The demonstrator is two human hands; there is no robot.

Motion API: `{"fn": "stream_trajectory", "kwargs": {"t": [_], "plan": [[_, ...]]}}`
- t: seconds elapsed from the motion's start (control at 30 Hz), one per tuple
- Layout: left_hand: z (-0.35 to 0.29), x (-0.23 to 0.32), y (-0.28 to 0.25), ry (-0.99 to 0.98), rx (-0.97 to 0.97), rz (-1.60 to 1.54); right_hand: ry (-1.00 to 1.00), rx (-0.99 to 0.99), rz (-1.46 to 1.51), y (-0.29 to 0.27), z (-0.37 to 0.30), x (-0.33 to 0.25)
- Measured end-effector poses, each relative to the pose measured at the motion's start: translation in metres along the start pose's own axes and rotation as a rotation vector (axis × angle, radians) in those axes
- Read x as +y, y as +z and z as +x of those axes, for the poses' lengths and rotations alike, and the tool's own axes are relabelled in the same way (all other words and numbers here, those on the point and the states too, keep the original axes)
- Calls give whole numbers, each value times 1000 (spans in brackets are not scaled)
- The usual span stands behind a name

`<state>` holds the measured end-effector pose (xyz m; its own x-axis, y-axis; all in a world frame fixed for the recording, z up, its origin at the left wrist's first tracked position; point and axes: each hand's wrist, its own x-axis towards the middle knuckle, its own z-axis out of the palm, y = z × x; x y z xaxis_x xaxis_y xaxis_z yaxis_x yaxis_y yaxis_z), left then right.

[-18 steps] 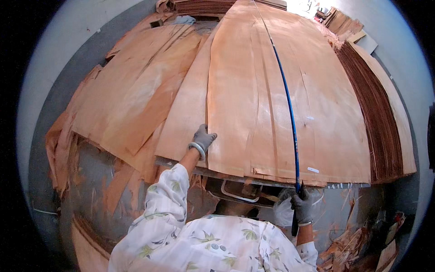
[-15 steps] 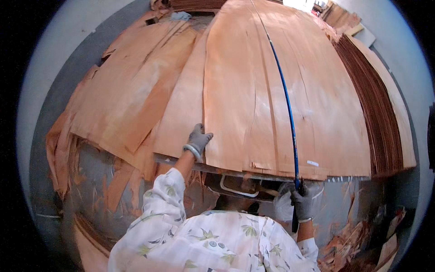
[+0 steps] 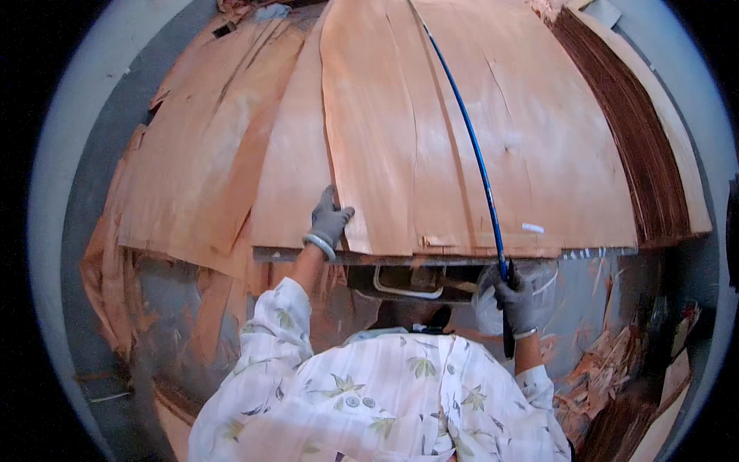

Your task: The person trims and separates thin wood veneer sheets using a hand-held blade and a straight-edge guide, then moves the finished sheets to a stack.

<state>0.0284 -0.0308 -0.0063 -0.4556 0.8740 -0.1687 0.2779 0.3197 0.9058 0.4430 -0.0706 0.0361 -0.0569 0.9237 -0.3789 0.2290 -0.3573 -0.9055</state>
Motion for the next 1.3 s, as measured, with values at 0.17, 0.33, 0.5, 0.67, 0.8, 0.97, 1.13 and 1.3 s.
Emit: {"fn": "stream_trajectory", "kwargs": {"t": [0.17,0.33,0.5,0.67,0.8,0.97,1.13,1.3], "plan": [[6,-19,4,33,3,-26,-12,-62,68,-1,1,0],[2,-10,6,43,65,111,-5,-72,46,-7,4,6],[-8,13,8,25,106,83,-8,-84,47,-10,3,3],[8,-7,8,9,127,197,-8,-79,51,-14,6,10],[25,-7,9,34,139,235,2,-73,30,-13,6,7],[33,-2,25,10,123,217,-17,-52,30,-17,7,4],[25,-26,17,54,111,-337,-13,-93,10,-23,10,5],[14,-21,26,70,224,-101,11,-131,0,-35,17,13]]}}
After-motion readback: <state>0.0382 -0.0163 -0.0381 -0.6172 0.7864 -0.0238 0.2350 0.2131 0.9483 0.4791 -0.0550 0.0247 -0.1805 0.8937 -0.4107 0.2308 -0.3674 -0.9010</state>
